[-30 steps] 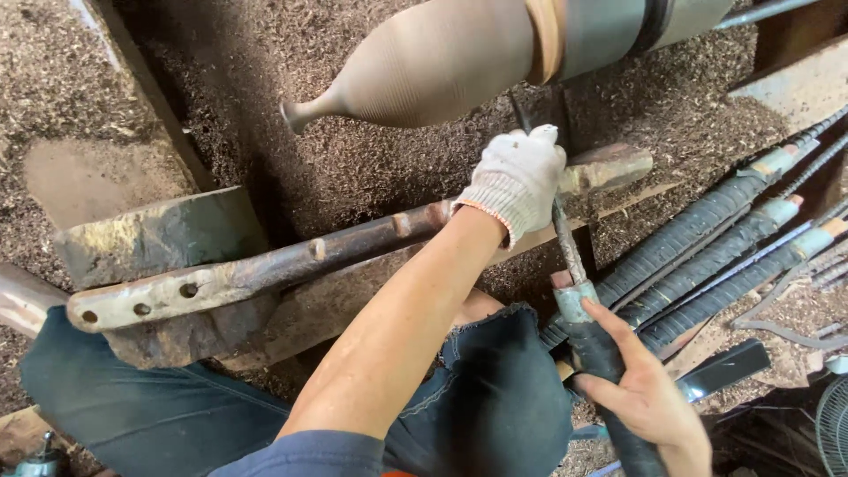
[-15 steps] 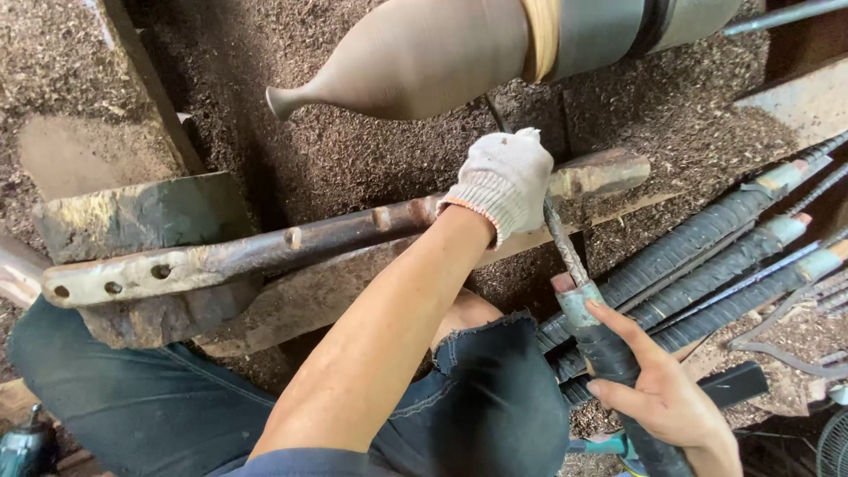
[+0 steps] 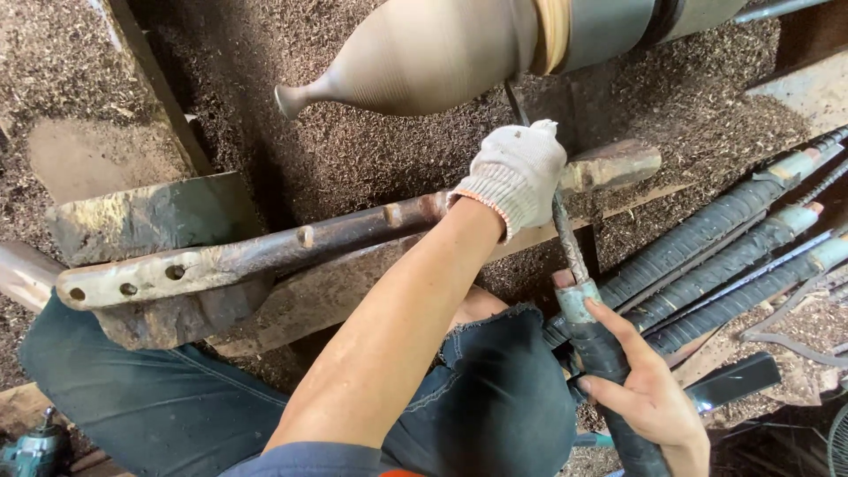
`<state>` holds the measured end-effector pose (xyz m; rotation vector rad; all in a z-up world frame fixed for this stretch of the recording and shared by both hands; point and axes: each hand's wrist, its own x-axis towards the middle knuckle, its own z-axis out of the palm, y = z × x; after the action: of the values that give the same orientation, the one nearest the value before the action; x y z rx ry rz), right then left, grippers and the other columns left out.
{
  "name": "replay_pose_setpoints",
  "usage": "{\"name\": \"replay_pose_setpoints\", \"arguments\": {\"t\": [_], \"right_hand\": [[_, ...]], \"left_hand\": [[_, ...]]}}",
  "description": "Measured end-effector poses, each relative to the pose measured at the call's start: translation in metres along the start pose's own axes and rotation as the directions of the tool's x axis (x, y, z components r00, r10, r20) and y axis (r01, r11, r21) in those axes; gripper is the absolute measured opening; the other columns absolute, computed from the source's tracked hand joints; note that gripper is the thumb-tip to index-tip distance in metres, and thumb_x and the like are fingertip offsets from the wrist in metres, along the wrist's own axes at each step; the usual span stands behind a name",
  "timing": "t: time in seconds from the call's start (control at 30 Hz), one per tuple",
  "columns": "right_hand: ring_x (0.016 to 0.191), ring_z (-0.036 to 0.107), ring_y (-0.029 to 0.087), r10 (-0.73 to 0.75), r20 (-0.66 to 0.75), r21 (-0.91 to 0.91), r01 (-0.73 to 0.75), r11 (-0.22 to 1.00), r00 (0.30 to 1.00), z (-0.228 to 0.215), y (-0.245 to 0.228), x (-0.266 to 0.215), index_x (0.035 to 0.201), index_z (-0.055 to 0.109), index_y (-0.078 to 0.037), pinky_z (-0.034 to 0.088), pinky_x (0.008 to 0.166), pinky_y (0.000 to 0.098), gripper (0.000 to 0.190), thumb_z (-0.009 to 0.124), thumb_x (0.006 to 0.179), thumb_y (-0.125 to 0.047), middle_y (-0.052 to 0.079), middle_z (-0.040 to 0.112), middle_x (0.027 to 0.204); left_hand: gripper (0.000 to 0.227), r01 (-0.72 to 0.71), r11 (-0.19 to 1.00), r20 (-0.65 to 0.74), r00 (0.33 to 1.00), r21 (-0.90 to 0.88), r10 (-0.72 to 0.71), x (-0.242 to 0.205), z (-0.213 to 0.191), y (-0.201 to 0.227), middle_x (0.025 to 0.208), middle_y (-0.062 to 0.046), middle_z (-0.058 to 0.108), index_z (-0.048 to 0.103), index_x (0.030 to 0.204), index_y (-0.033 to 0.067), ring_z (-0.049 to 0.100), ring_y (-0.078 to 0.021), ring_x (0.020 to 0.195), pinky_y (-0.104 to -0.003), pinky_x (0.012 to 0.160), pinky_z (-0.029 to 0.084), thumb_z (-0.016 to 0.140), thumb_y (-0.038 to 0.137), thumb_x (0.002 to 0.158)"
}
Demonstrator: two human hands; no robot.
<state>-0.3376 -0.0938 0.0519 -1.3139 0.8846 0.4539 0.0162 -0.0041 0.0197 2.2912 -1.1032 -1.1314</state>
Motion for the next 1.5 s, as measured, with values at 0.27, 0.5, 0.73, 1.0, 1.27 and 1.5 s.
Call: {"name": "replay_pose_setpoints", "arguments": {"t": [0.27, 0.5, 0.73, 1.0, 1.27, 1.5], "right_hand": [[0.102, 0.055, 0.012, -0.083, -0.054, -0.043, 0.081, 0.996, 0.995, 0.033, -0.03, 0.006, 0.157, 0.04, -0.008, 0.047, 0.089, 0.0276, 0.093, 0.067, 0.072, 0.018, 0.007, 0.057, 0.133], [0.101, 0.058, 0.012, -0.022, -0.118, -0.001, 0.022, 1.0, 0.993, 0.056, -0.032, 0.005, 0.156, 0.041, -0.01, 0.05, 0.087, 0.0283, 0.092, 0.063, 0.072, 0.018, 0.006, 0.06, 0.13], [0.101, 0.062, 0.011, -0.036, -0.099, 0.042, 0.04, 0.998, 0.994, 0.064, -0.038, 0.008, 0.155, 0.037, -0.012, 0.051, 0.087, 0.0267, 0.092, 0.066, 0.073, 0.017, 0.006, 0.063, 0.125], [0.083, 0.056, 0.011, 0.109, -0.053, -0.191, -0.117, 0.975, 0.993, 0.028, -0.059, 0.009, 0.161, 0.041, -0.018, 0.05, 0.071, 0.0274, 0.098, 0.068, 0.073, 0.015, 0.002, 0.061, 0.131], [0.069, 0.049, 0.011, 0.137, 0.185, -0.233, -0.092, 0.968, 0.973, -0.043, -0.035, 0.013, 0.169, 0.031, -0.02, 0.049, 0.058, 0.0271, 0.098, 0.076, 0.088, 0.011, 0.004, 0.055, 0.092], [0.059, 0.051, 0.011, 0.272, 0.078, -0.213, -0.25, 0.944, 0.959, -0.016, -0.08, 0.016, 0.162, 0.037, -0.026, 0.046, 0.053, 0.0268, 0.097, 0.075, 0.079, 0.006, 0.002, 0.058, 0.078]], "left_hand": [[0.056, 0.001, 0.999, 0.003, 1.0, -0.04, -0.001, -0.001, 0.001, -0.002, 0.105, -0.018, 0.07, 0.06, 0.118, 0.0065, 0.069, -0.0354, 0.106, -0.042, 0.091, 0.056, 0.084, 0.016, 0.069], [0.042, -0.124, 0.992, -0.098, 0.988, -0.002, 0.123, 0.005, 0.016, -0.011, 0.108, -0.019, 0.067, 0.066, 0.106, 0.0066, 0.067, -0.037, 0.106, -0.043, 0.09, 0.056, 0.081, 0.013, 0.067], [0.029, -0.208, 0.976, -0.1, 0.972, 0.064, 0.213, 0.001, 0.012, -0.009, 0.114, -0.019, 0.063, 0.071, 0.095, 0.007, 0.067, -0.0381, 0.105, -0.046, 0.09, 0.055, 0.08, 0.013, 0.068], [0.04, -0.051, 0.996, -0.034, 0.998, 0.076, 0.053, 0.002, 0.007, 0.0, 0.118, -0.02, 0.064, 0.07, 0.104, 0.0069, 0.066, -0.037, 0.109, -0.043, 0.093, 0.055, 0.081, 0.019, 0.067], [0.033, 0.003, 0.99, 0.102, 0.995, 0.144, -0.018, -0.004, -0.01, 0.01, 0.119, -0.017, 0.068, 0.078, 0.103, 0.0097, 0.069, -0.0316, 0.111, -0.041, 0.095, 0.056, 0.078, 0.026, 0.073], [0.033, 0.019, 0.993, 0.099, 0.995, 0.12, -0.031, -0.005, -0.008, 0.009, 0.116, -0.016, 0.07, 0.079, 0.102, 0.0117, 0.07, -0.0305, 0.11, -0.041, 0.094, 0.056, 0.078, 0.027, 0.073]]}}
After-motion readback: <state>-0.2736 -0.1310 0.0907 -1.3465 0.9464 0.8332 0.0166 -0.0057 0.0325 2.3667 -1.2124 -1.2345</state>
